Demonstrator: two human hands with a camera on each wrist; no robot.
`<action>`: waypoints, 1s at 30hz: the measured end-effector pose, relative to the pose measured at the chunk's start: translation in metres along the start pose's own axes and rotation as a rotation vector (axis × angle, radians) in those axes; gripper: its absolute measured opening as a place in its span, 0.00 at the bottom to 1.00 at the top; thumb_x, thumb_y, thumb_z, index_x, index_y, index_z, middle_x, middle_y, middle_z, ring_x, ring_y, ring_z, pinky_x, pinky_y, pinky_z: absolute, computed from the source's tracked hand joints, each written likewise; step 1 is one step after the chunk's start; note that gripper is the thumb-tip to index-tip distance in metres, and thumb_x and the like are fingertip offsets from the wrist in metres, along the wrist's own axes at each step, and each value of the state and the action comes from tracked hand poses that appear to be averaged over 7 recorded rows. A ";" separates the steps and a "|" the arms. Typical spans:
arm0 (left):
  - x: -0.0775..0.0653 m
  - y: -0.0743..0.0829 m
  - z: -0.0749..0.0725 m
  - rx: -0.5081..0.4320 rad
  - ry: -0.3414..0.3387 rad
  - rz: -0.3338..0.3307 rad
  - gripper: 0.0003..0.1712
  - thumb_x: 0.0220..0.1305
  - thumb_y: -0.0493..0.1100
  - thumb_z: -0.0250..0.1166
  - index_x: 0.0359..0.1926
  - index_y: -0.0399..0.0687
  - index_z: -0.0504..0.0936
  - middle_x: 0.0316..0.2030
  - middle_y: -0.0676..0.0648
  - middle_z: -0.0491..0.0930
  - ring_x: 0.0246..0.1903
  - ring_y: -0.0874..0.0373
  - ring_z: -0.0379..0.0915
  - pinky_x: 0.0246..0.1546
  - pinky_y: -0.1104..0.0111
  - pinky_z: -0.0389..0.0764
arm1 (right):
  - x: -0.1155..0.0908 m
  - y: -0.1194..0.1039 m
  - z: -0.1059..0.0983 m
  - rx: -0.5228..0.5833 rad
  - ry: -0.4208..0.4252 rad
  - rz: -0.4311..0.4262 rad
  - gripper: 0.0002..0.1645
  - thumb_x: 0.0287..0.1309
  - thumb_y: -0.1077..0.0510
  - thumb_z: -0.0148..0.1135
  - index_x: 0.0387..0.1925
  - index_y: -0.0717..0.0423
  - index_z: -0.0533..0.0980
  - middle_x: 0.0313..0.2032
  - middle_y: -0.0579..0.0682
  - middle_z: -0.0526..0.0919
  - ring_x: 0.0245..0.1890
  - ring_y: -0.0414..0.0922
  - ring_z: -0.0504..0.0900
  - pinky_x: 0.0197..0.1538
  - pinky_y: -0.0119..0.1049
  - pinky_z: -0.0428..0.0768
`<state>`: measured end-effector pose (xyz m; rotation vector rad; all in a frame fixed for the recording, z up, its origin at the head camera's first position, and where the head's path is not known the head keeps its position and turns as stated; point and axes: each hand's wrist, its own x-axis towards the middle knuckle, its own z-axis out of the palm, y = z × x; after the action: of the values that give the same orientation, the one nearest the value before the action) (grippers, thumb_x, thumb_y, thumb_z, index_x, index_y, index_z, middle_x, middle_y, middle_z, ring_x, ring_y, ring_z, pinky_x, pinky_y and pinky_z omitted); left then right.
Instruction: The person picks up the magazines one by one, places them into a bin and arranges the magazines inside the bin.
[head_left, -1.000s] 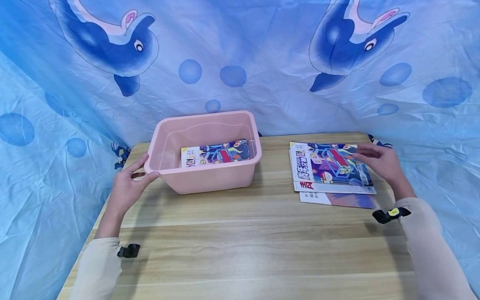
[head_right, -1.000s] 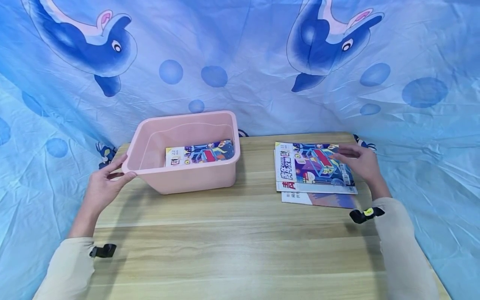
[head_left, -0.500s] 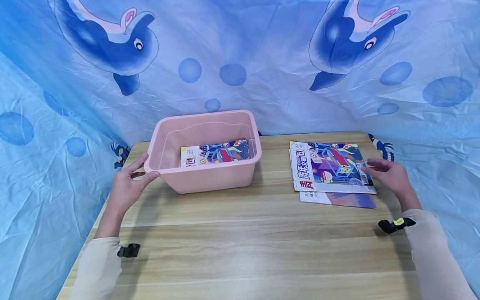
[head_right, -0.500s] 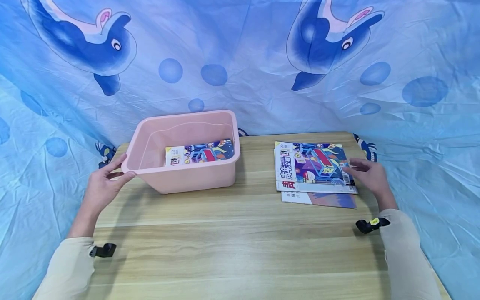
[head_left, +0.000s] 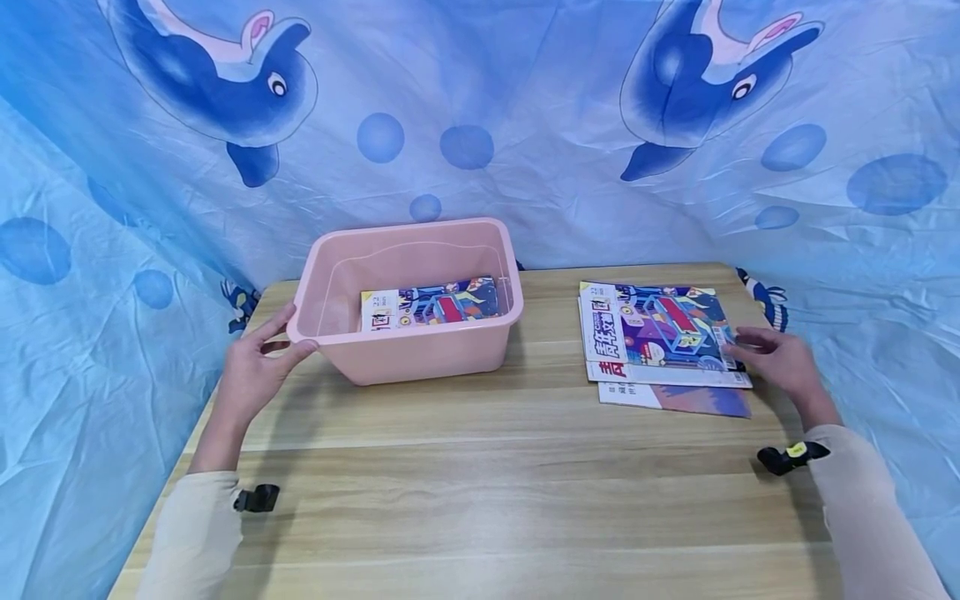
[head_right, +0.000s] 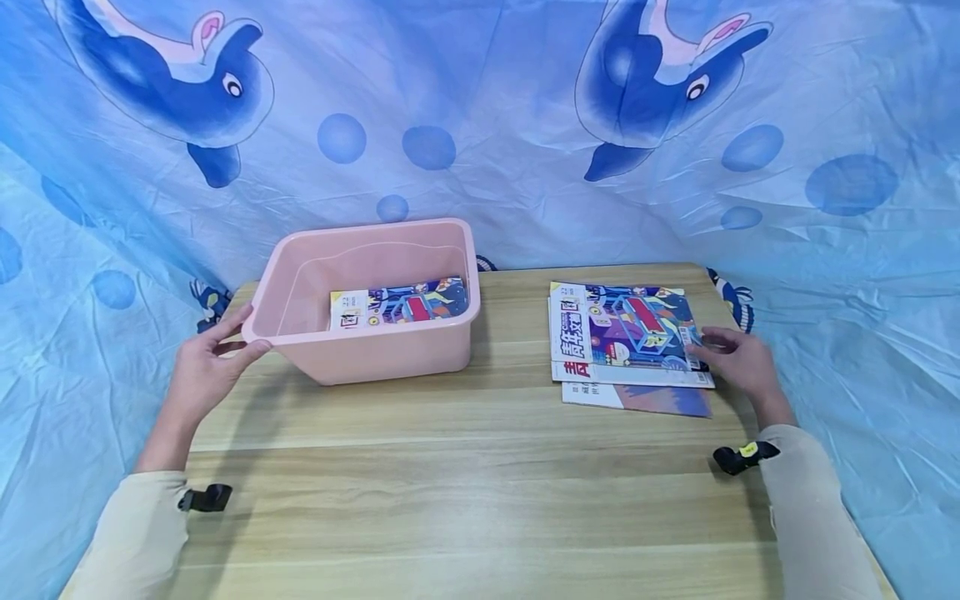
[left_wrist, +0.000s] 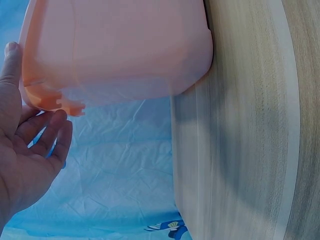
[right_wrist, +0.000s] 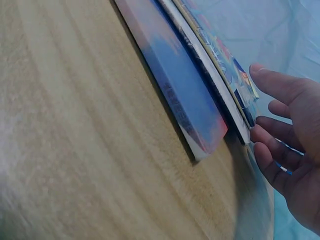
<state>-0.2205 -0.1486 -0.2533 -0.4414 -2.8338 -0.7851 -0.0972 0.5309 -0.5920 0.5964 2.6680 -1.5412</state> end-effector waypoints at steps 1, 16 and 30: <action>0.000 0.000 0.000 0.001 0.000 -0.001 0.39 0.66 0.51 0.72 0.75 0.56 0.69 0.69 0.41 0.72 0.49 0.71 0.74 0.42 0.86 0.76 | 0.000 0.000 0.000 0.002 -0.003 0.000 0.53 0.62 0.29 0.63 0.69 0.68 0.69 0.62 0.73 0.74 0.58 0.68 0.75 0.52 0.59 0.79; 0.001 0.003 -0.003 0.007 -0.013 -0.036 0.40 0.66 0.53 0.72 0.76 0.59 0.68 0.70 0.42 0.71 0.53 0.52 0.78 0.41 0.86 0.76 | 0.003 -0.002 0.006 -0.024 0.030 -0.004 0.45 0.64 0.37 0.67 0.67 0.68 0.71 0.56 0.72 0.79 0.52 0.64 0.80 0.39 0.33 0.77; 0.001 0.003 -0.003 0.001 -0.012 -0.031 0.40 0.66 0.53 0.72 0.75 0.58 0.68 0.70 0.41 0.72 0.53 0.46 0.79 0.40 0.86 0.77 | 0.009 -0.014 0.008 0.065 0.036 0.113 0.36 0.68 0.56 0.67 0.69 0.71 0.67 0.60 0.72 0.75 0.54 0.60 0.77 0.37 0.24 0.74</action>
<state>-0.2201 -0.1474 -0.2486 -0.4042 -2.8582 -0.7891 -0.1111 0.5206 -0.5863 0.7706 2.5678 -1.6069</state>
